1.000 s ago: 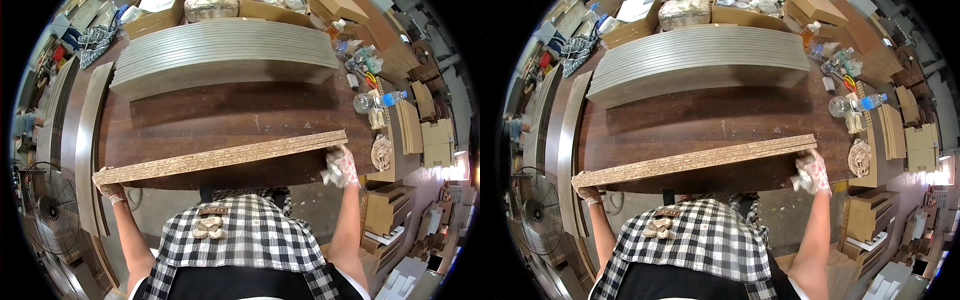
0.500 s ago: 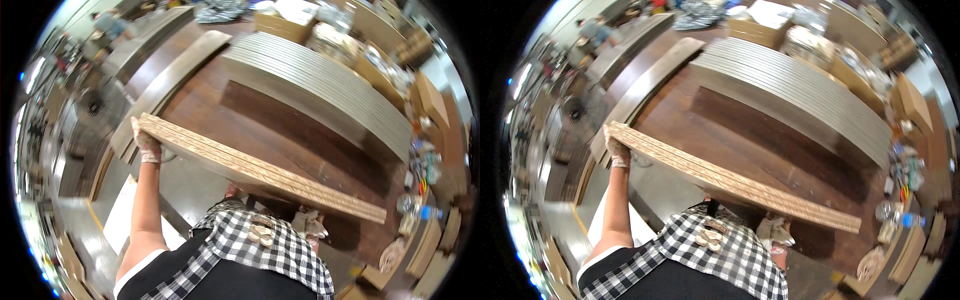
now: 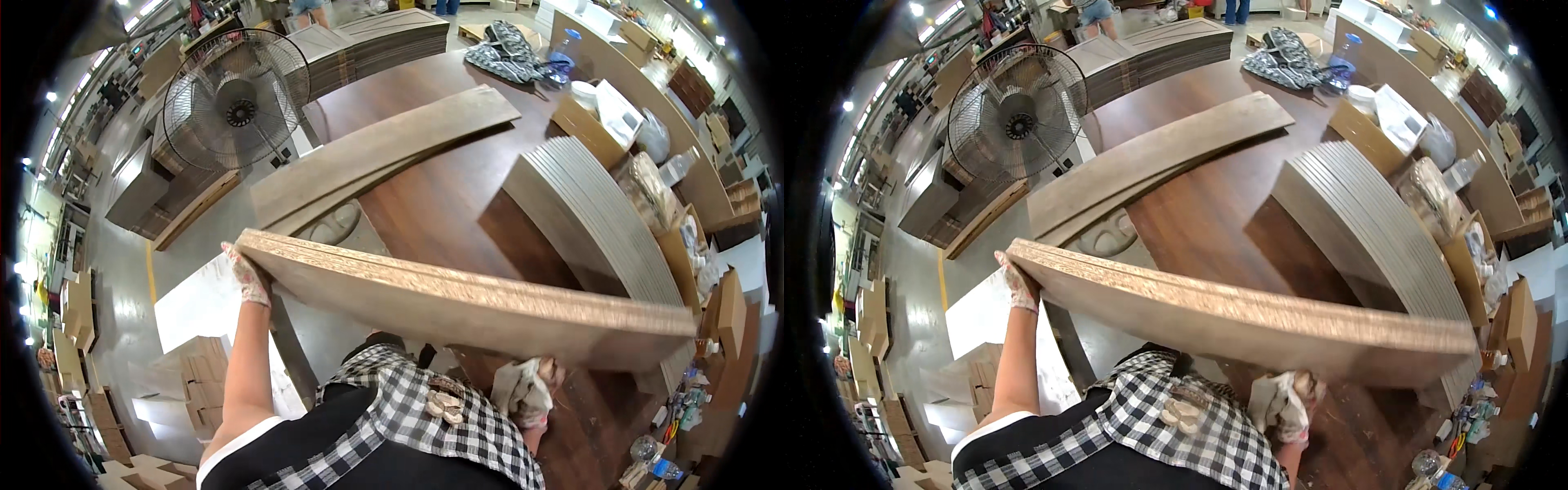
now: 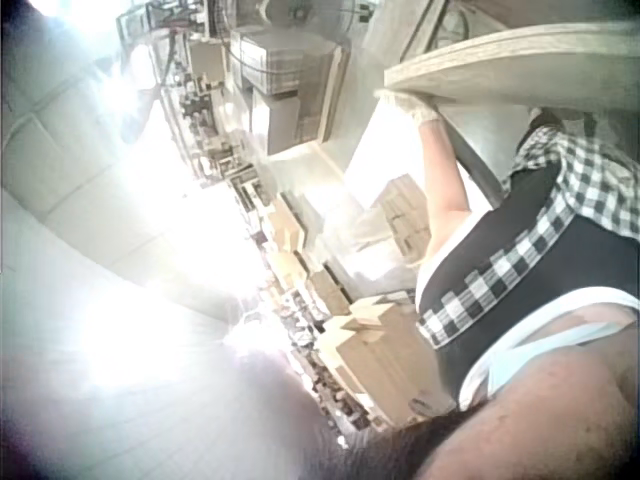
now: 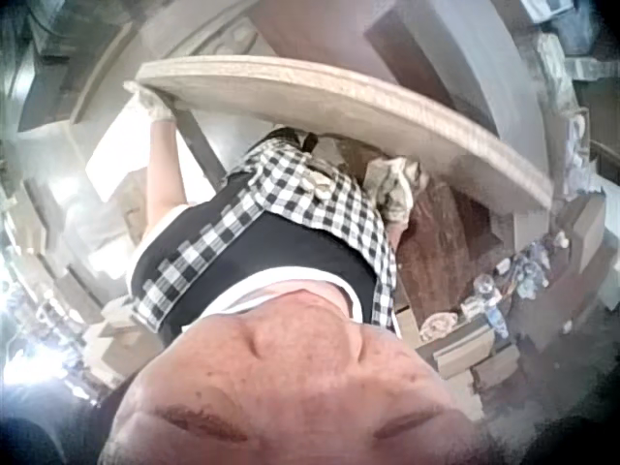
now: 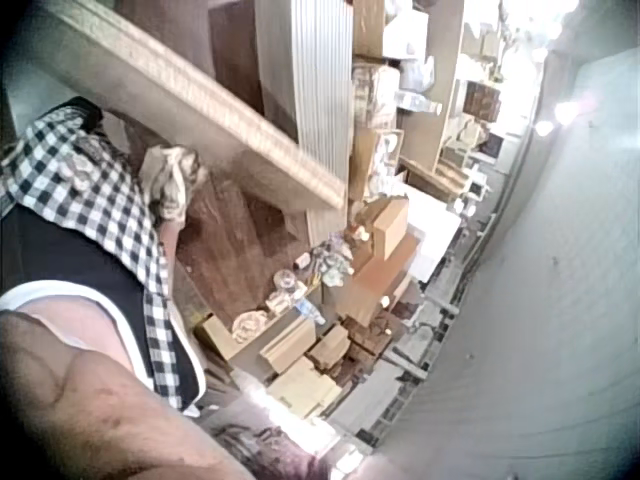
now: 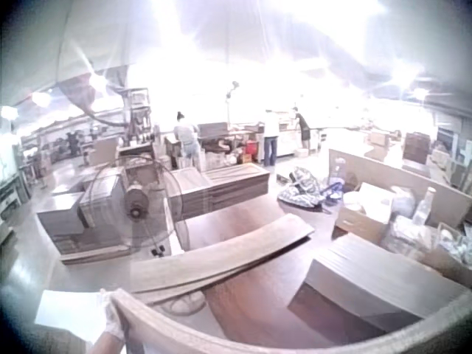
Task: The person wipes a stack of wooden boards with a cloth, then sands individual wooden boards using a sanding block, wipes them with a cloth, and stacks them on the table.
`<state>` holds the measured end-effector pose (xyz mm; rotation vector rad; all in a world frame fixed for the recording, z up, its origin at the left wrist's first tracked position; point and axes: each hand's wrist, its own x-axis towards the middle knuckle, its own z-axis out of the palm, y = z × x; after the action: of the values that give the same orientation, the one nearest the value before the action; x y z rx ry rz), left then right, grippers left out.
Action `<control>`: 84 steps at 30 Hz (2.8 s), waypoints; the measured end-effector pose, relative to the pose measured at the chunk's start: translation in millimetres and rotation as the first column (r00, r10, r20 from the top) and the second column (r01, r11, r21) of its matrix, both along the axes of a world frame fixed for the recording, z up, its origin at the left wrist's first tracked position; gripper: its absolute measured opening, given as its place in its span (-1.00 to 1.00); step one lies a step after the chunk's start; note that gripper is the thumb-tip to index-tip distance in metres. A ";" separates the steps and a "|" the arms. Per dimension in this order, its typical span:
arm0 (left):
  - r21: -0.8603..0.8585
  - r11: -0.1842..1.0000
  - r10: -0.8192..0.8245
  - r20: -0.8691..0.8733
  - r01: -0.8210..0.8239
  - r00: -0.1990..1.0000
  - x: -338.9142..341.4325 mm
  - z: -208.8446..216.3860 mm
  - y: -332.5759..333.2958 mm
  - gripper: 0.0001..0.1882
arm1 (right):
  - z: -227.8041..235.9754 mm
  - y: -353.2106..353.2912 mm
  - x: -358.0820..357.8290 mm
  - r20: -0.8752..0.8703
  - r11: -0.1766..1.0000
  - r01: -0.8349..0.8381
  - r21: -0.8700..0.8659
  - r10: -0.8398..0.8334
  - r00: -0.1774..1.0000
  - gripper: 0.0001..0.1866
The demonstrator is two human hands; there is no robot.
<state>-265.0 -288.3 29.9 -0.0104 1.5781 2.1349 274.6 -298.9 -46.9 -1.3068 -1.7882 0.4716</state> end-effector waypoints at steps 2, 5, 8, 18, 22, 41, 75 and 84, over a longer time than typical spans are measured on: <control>-0.101 0.995 -0.044 -0.186 0.026 0.982 -52.8 -95.1 -72.5 -0.23 | 82.0 27.1 -34.4 -0.311 0.936 0.072 -0.346 -0.187 0.932 -0.78; -0.057 0.998 -0.050 -0.203 0.039 0.978 20.5 -16.0 -43.3 -0.47 | 104.9 82.1 -87.4 -0.602 0.754 -0.173 -0.633 -0.339 0.724 -0.75; -0.258 0.947 0.106 -0.316 -0.193 0.943 -45.5 -45.9 -76.0 -0.23 | 125.3 135.0 -167.3 -0.718 0.590 -0.495 -0.638 -0.222 0.660 -0.79; -0.256 0.917 -0.307 0.039 0.307 0.951 -90.4 -70.8 -88.1 -0.52 | 65.1 262.4 -254.8 -0.808 0.466 -0.661 -0.589 -0.369 0.460 -0.87; -0.357 0.888 -0.321 -0.028 0.291 0.947 -95.9 -68.4 -66.1 -0.55 | 89.0 279.7 -256.8 -0.443 0.618 -0.315 -0.721 -0.062 0.894 -0.68; -0.312 0.855 -0.408 0.089 0.414 0.909 -31.9 -44.0 34.0 -0.63 | 47.5 387.6 -238.6 -0.044 0.790 -0.059 -0.610 0.040 0.998 -0.56; -0.093 0.486 -0.863 -0.205 0.869 0.461 293.1 -43.1 276.7 -0.42 | 43.8 -8.2 220.8 -0.789 0.802 0.163 -0.575 -0.490 -0.370 -0.53; -0.199 0.485 -0.862 -0.272 0.852 0.427 314.1 -56.1 296.5 -0.36 | 57.2 11.5 295.3 -0.621 0.525 0.707 -0.475 -0.768 0.153 -0.38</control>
<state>49.1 8.2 -26.2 1.0119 1.3112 1.2776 569.9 -287.4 10.3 -1.5065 -0.2180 0.4183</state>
